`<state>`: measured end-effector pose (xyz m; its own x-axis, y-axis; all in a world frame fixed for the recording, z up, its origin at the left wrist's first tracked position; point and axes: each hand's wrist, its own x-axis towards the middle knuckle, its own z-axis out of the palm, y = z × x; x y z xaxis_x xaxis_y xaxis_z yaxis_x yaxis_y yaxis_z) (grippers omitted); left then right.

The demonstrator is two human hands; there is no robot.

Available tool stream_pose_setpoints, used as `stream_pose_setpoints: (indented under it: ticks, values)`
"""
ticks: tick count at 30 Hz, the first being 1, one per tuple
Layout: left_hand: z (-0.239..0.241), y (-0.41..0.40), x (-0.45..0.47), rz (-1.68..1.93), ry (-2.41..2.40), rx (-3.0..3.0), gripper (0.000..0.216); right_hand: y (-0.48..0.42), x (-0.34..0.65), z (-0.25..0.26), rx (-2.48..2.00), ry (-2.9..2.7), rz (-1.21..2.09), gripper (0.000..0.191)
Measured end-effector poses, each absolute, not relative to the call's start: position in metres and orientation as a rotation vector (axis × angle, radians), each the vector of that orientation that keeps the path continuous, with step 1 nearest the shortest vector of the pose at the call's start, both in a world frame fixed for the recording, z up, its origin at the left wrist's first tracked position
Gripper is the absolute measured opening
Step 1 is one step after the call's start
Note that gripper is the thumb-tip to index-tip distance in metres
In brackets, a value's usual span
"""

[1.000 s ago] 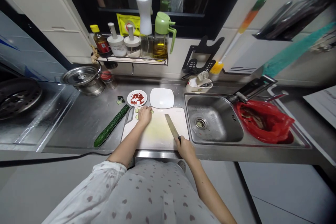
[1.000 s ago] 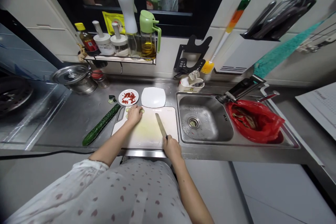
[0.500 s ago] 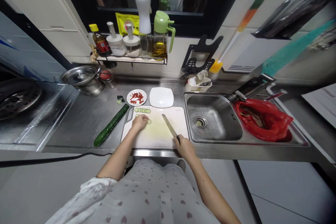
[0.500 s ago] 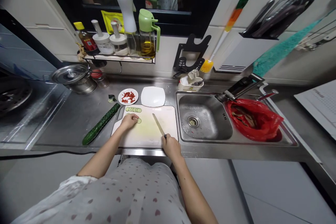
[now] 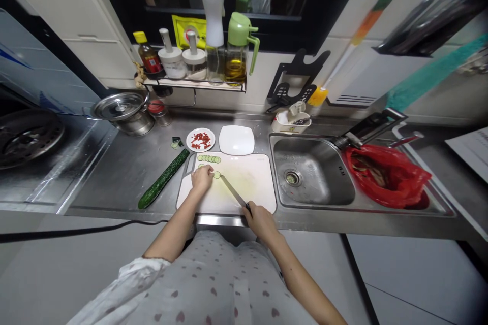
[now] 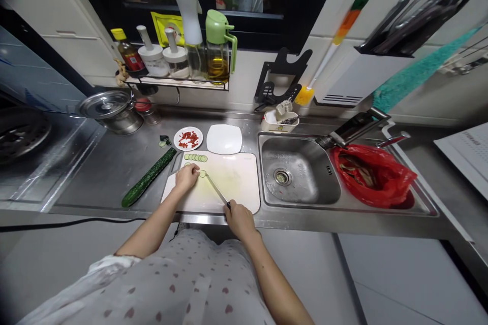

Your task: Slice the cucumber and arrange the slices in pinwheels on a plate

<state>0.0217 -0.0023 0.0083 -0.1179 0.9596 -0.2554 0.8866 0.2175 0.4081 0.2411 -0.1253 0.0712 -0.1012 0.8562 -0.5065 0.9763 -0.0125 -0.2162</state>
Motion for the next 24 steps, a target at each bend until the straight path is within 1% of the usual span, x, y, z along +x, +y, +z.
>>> stream_pose_setpoints:
  ticks: [12, 24]
  values:
    - [0.0111, -0.0001, 0.0246, 0.194, 2.086, 1.659, 0.016, -0.1240, 0.2412, 0.0708, 1.917, 2.074, -0.699, 0.032]
    - [0.0124, 0.0034, 0.0247, 0.156, 2.089, 1.641, 0.014, -0.1211, 0.2384, 0.0790, 1.861, 2.055, -0.730, 0.031]
